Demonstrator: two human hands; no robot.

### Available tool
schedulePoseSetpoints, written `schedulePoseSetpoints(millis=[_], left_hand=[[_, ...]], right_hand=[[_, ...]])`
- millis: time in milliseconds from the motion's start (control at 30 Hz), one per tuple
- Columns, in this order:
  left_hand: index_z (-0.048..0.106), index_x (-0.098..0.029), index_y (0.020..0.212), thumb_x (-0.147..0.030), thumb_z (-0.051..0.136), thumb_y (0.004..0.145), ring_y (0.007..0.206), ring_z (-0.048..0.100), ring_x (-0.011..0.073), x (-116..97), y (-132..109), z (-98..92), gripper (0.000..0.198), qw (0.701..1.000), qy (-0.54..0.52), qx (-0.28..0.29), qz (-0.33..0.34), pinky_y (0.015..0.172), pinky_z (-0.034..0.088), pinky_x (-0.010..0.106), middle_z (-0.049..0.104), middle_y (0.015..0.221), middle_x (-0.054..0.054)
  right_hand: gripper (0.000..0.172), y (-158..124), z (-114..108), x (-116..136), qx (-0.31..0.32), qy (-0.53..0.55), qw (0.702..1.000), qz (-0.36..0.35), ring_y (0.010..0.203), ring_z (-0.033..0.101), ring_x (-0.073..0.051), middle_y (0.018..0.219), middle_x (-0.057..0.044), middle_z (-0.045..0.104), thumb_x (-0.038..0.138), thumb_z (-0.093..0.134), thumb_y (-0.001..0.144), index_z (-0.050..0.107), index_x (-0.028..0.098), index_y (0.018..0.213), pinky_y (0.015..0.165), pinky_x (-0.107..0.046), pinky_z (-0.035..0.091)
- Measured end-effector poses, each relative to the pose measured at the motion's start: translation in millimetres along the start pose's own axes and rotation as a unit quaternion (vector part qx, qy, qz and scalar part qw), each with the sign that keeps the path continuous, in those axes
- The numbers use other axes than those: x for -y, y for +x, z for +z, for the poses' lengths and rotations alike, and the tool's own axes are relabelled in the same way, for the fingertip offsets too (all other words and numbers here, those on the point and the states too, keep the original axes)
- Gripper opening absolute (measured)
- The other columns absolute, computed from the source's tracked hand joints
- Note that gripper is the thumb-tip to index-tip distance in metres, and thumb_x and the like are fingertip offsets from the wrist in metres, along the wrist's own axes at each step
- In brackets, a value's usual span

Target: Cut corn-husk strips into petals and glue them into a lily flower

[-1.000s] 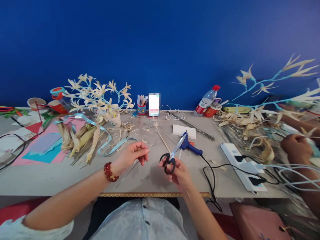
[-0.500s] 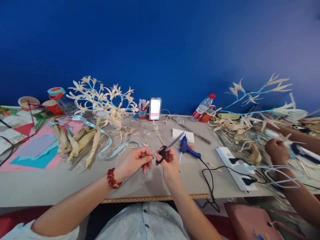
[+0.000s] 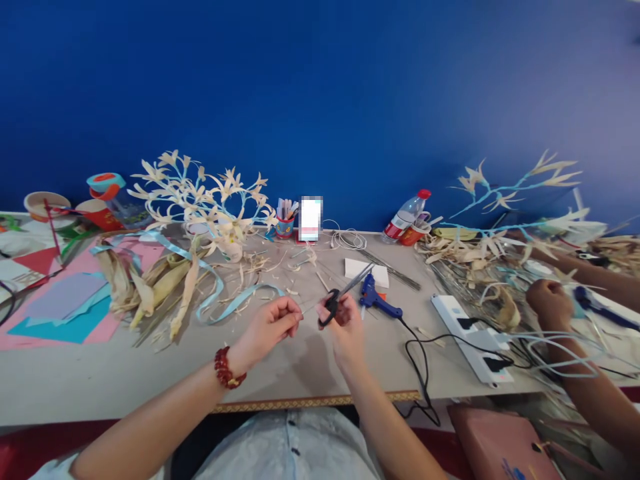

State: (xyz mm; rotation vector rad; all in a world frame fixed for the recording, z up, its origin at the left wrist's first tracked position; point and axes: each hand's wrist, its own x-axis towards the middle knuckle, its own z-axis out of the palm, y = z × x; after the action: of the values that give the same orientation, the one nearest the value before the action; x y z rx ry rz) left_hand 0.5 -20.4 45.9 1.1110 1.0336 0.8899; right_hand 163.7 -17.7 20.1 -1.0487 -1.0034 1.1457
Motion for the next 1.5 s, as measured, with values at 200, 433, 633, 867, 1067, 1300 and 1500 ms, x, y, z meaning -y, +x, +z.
schedulePoseSetpoints(millis=[200,433,633,867,1067,1300,1500], left_hand=[[0.054,-0.017,0.081,-0.034,0.058,0.084,0.045,0.034,0.0055,-2,0,-10.3,0.018,0.999,0.009,-0.022,0.035,0.043,0.024,0.018,0.051,0.056,-0.006],[0.054,-0.016,0.077,-0.033,0.058,0.082,0.041,0.036,0.0047,-1,5,-0.4,0.018,0.999,0.032,0.014,0.028,0.041,0.026,0.018,0.057,0.057,-0.004],[0.054,-0.015,0.077,-0.031,0.056,0.079,0.038,0.036,0.0043,2,7,0.5,0.016,0.998,0.062,0.03,0.002,0.04,0.026,0.019,0.061,0.058,-0.002],[0.053,-0.016,0.074,-0.03,0.056,0.075,0.038,0.037,0.0051,2,15,-5.1,0.014,0.995,0.088,0.048,-0.021,0.041,0.027,0.02,0.061,0.056,-0.002],[0.053,-0.017,0.072,-0.032,0.057,0.072,0.038,0.034,0.0058,12,31,-10.6,0.015,0.99,0.111,0.054,-0.06,0.041,0.023,0.02,0.058,0.052,-0.004],[0.055,-0.017,0.071,-0.027,0.059,0.068,0.039,0.036,0.006,10,39,-14.0,0.011,0.988,0.127,0.053,-0.074,0.042,0.022,0.021,0.057,0.049,-0.005],[0.054,-0.016,0.069,-0.029,0.058,0.067,0.035,0.031,0.0046,16,61,-26.7,0.013,0.982,0.126,0.051,-0.128,0.039,0.016,0.021,0.056,0.05,-0.004]], right_hand=[[0.041,-20,-51,0,0.173,-0.167,0.968,0.067,0.053,0.04,-0.01,0.059,0.005,0.045,0.054,0.071,0.072,0.048,0.019,0.07,0.049,-0.022,0.03],[0.051,-29,-44,-5,0.28,-0.26,0.919,0.101,0.056,0.034,-0.01,0.061,0.005,0.04,0.067,0.065,0.071,0.047,0.019,0.07,0.05,-0.023,0.026],[0.046,-17,-36,-3,0.288,-0.334,0.894,0.08,0.056,0.032,-0.01,0.061,0.006,0.037,0.06,0.065,0.075,0.044,0.02,0.068,0.049,-0.021,0.024],[0.039,-12,-35,-14,0.276,-0.396,0.873,0.068,0.054,0.031,-0.01,0.057,0.007,0.035,0.049,0.061,0.078,0.039,0.021,0.063,0.049,-0.021,0.023],[0.028,-7,-30,-29,0.248,-0.418,0.869,0.093,0.053,0.035,-0.011,0.054,0.005,0.041,0.038,0.057,0.077,0.043,0.02,0.06,0.049,-0.022,0.024],[0.029,10,-23,-37,0.273,-0.392,0.87,0.122,0.052,0.04,-0.011,0.053,0.005,0.047,0.042,0.064,0.074,0.048,0.02,0.062,0.049,-0.023,0.025],[0.033,23,-14,-45,0.267,-0.36,0.872,0.197,0.047,0.045,-0.011,0.048,0.002,0.052,0.042,0.055,0.08,0.052,0.019,0.057,0.046,-0.023,0.03]])
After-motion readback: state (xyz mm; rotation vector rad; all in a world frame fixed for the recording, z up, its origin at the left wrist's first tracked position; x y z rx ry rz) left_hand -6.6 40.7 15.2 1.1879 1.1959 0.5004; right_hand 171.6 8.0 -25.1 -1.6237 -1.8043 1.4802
